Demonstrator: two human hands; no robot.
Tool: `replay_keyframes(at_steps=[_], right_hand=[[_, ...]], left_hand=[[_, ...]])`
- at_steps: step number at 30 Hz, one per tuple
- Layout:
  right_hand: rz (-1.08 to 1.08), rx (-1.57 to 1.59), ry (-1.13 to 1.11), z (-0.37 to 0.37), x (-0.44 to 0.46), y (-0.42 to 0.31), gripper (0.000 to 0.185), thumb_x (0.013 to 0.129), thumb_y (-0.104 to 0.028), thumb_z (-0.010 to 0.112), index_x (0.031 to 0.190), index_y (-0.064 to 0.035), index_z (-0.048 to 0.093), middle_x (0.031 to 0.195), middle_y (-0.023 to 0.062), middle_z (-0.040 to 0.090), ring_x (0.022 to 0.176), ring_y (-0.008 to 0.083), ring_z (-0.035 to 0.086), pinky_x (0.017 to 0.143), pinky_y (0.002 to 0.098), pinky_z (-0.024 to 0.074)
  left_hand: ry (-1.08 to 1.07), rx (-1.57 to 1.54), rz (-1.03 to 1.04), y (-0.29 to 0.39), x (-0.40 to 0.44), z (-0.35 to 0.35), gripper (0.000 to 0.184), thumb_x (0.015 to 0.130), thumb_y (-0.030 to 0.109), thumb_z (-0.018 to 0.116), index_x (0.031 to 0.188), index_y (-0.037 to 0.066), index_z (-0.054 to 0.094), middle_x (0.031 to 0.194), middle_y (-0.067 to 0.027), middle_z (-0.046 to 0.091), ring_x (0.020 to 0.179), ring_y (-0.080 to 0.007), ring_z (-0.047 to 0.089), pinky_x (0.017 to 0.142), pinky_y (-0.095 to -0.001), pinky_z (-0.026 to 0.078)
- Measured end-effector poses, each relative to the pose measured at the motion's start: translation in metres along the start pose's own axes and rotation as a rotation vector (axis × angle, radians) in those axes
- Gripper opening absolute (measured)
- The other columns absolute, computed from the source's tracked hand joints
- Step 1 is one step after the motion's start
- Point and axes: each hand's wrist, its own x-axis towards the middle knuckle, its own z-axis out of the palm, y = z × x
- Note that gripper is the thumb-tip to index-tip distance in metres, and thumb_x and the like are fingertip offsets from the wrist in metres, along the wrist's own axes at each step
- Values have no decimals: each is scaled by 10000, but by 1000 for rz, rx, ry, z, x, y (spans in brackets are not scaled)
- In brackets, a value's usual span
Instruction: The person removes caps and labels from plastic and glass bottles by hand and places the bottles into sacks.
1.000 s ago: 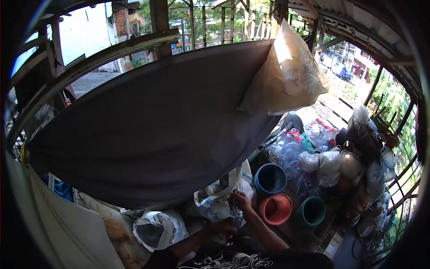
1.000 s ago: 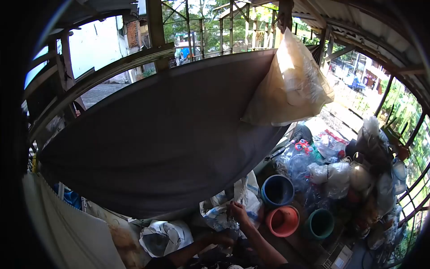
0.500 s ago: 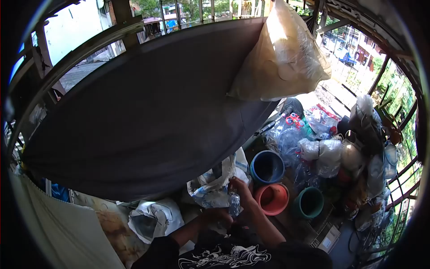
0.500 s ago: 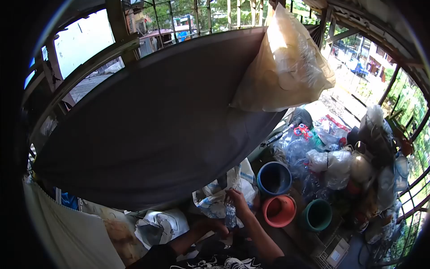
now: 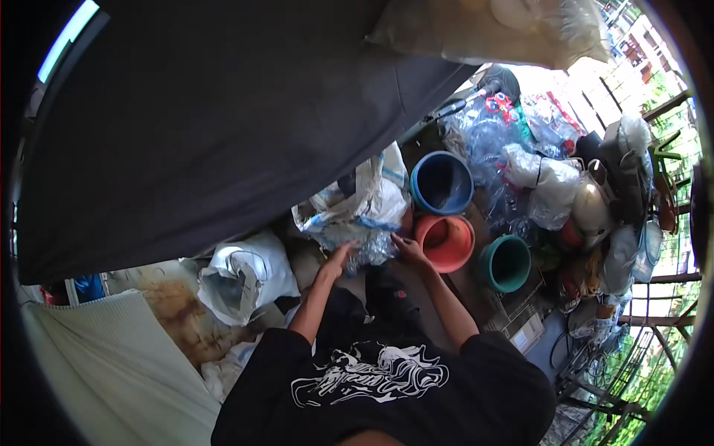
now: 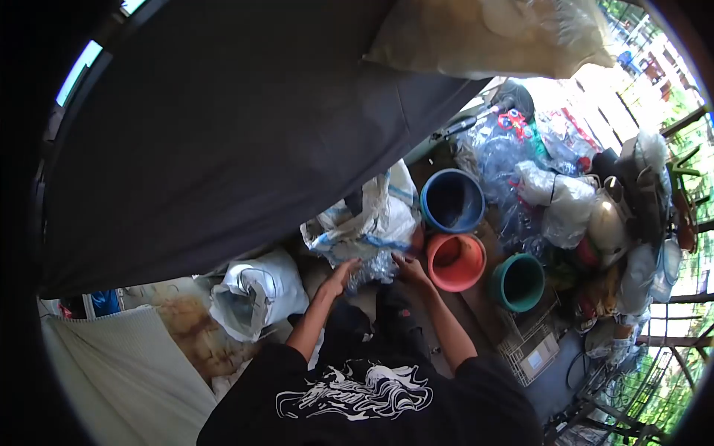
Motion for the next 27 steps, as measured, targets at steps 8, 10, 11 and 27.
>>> replay_keyframes(at_steps=[8,10,11,27], right_hand=[[698,741,369,24,133,-15,522,789,-318,745,1096,18,490,796,120,607,614,213,637,522,327,530],[609,638,324,34,167,-3,497,799,-286,735,1097,18,479,802,131,613,630,219,656,501,328,526],[620,649,308,42,182,9,483,803,-271,728,1100,20,483,796,132,614,614,217,652,488,326,522],[737,1018,39,147,202,-33,346,842,-122,547,1169,-10,540,887,163,629,747,265,655,571,363,523]], left_hand=[[520,-39,86,-1,32,-66,405,844,411,588,1166,166,579,1093,-13,607,984,-186,540,751,-352,463],[470,-185,-25,-14,20,-74,437,837,429,589,1187,167,564,1100,-35,611,968,-204,541,792,-382,466],[446,-115,-13,-25,12,-78,467,834,436,589,1202,151,549,1112,-57,610,996,-217,543,832,-406,469],[466,-598,-114,-117,-61,-103,249,827,314,666,954,109,606,913,-59,640,880,-215,606,777,-372,507]])
